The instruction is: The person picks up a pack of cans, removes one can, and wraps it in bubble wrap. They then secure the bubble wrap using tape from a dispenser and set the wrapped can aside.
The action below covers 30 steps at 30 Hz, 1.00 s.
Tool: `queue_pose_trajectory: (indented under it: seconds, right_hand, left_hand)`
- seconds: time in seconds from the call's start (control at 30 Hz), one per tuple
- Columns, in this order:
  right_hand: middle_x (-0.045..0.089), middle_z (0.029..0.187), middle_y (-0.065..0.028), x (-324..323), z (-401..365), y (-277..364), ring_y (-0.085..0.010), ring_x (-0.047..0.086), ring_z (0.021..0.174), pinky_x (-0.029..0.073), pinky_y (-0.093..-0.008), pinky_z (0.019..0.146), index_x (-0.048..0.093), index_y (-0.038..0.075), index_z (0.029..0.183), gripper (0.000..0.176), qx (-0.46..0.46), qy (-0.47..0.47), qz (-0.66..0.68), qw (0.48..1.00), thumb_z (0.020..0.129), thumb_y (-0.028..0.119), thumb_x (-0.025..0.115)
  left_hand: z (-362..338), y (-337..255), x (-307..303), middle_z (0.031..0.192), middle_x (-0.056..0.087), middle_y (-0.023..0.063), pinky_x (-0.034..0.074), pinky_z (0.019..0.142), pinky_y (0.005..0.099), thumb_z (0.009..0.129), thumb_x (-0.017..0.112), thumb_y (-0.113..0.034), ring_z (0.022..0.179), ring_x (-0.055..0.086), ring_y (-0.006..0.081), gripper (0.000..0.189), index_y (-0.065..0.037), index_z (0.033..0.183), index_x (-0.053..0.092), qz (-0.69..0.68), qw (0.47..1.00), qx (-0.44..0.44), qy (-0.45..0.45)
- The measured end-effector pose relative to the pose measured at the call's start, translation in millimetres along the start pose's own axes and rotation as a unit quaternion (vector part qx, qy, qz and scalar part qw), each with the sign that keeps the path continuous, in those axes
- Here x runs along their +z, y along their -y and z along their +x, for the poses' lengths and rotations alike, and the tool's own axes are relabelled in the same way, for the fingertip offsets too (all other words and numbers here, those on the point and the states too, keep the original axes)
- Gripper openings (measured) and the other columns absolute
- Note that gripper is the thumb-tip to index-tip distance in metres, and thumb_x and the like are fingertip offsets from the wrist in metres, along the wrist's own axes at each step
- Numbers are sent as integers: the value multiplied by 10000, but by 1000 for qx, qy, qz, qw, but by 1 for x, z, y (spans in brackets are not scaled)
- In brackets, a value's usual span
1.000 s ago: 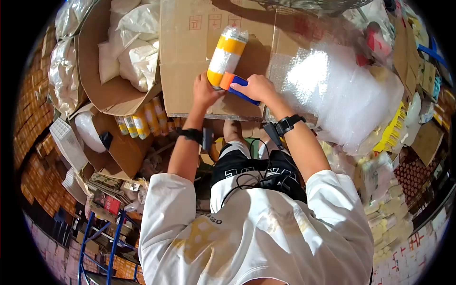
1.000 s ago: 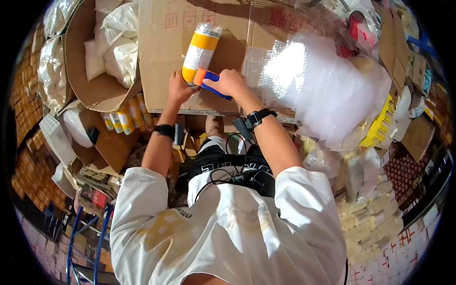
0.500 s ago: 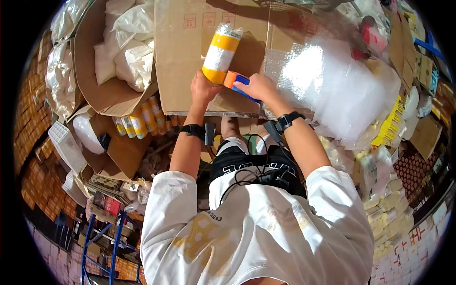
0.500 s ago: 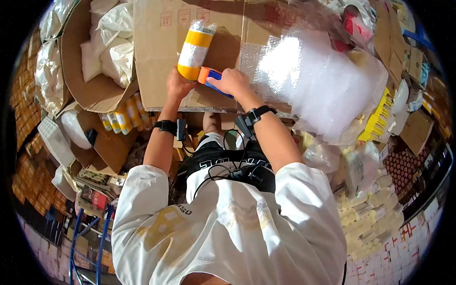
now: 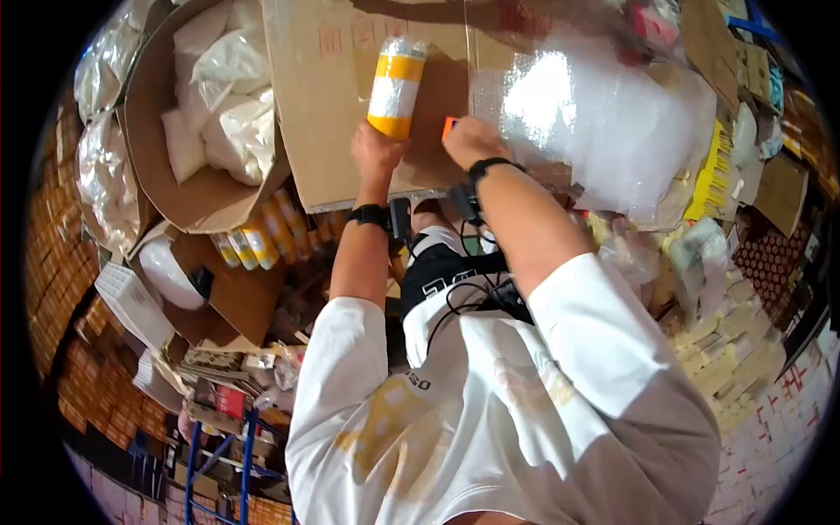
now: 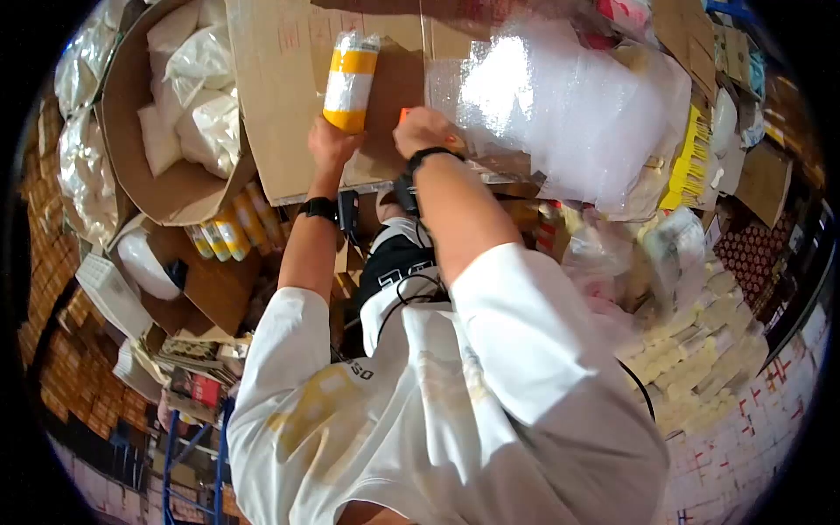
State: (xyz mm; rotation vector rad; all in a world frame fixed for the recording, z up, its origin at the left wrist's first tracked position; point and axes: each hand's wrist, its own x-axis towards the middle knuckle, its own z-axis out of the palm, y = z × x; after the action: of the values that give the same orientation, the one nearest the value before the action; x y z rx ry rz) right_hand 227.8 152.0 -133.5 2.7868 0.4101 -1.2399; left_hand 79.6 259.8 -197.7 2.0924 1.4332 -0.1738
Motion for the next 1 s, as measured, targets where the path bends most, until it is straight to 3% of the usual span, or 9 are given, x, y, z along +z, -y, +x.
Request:
queue_pose_trajectory:
  seconds: [0.13,0.23,0.33,0.43,0.5,0.53,0.73,0.97,1.0]
  right_hand:
    - [771,1029,-200,-17,18,-41,-388,740,1003,578,-460,883,791,69,1055,649,-50,11,12,999,885,674,633]
    - [772,866,-164,-33,32,-81,-389,754,832,584,-436,768,794,59,944,750,-121,78,94,985,861,784,625]
    - [766,950,-170,-56,17,-111,-376,735,872,570,-435,809,747,41,1093,639,-225,23,190,955,865,638,745]
    - [748,1053,-183,-45,22,-142,-373,703,959,551,-430,875,689,41,1225,617,-333,-91,230,910,848,511,826]
    - [728,1124,-191,-63,5,-145,-374,675,1035,534,-429,924,649,44,1295,654,-351,-104,205,908,831,456,854]
    - [711,1144,-152,-70,-4,-144,-375,659,1062,513,-418,971,673,39,1251,614,-362,-126,199,902,786,367,901]
    - [688,1072,-152,-84,-17,-142,-403,613,1081,482,-470,982,677,30,1086,534,-454,-204,149,855,728,347,915]
    - [677,990,-147,-90,-9,-133,-403,625,1052,465,-491,1025,675,39,1079,511,-511,-215,104,826,732,342,897]
    - [676,984,-146,-90,-9,-132,-400,627,1053,462,-489,1034,676,39,1081,503,-516,-213,98,824,737,336,893]
  left_hand:
    - [3,10,-21,1102,728,191,582,880,456,663,948,-360,1033,721,341,782,8,1245,577,-82,995,8,57]
    - [11,23,-15,1180,740,166,597,884,421,824,869,-352,1016,745,297,691,1,1333,562,-368,889,42,268]
    - [-7,14,-12,1150,732,110,604,864,424,938,754,-292,987,740,240,498,-52,1343,591,-612,714,-98,325]
    - [-30,-20,-49,1172,731,112,604,904,461,966,710,-384,1029,729,267,510,-70,1352,594,-692,586,-254,337]
    - [-43,-40,-67,1226,712,121,594,936,519,969,682,-483,1101,702,303,564,-90,1364,596,-735,538,-256,324]
    - [-48,-44,-71,1245,707,125,588,946,531,969,677,-496,1124,693,313,571,-97,1369,596,-766,496,-258,318]
    - [-72,-59,-67,1355,670,128,505,1081,559,961,651,-509,1242,631,343,573,-118,1379,628,-878,272,-268,290]
    - [-89,-73,-79,1393,648,134,494,1108,554,1013,570,-497,1276,611,351,536,-113,1383,623,-859,356,-294,221]
    - [-88,-70,-78,1392,648,138,495,1107,557,1015,568,-495,1273,612,353,537,-109,1386,621,-867,338,-288,228]
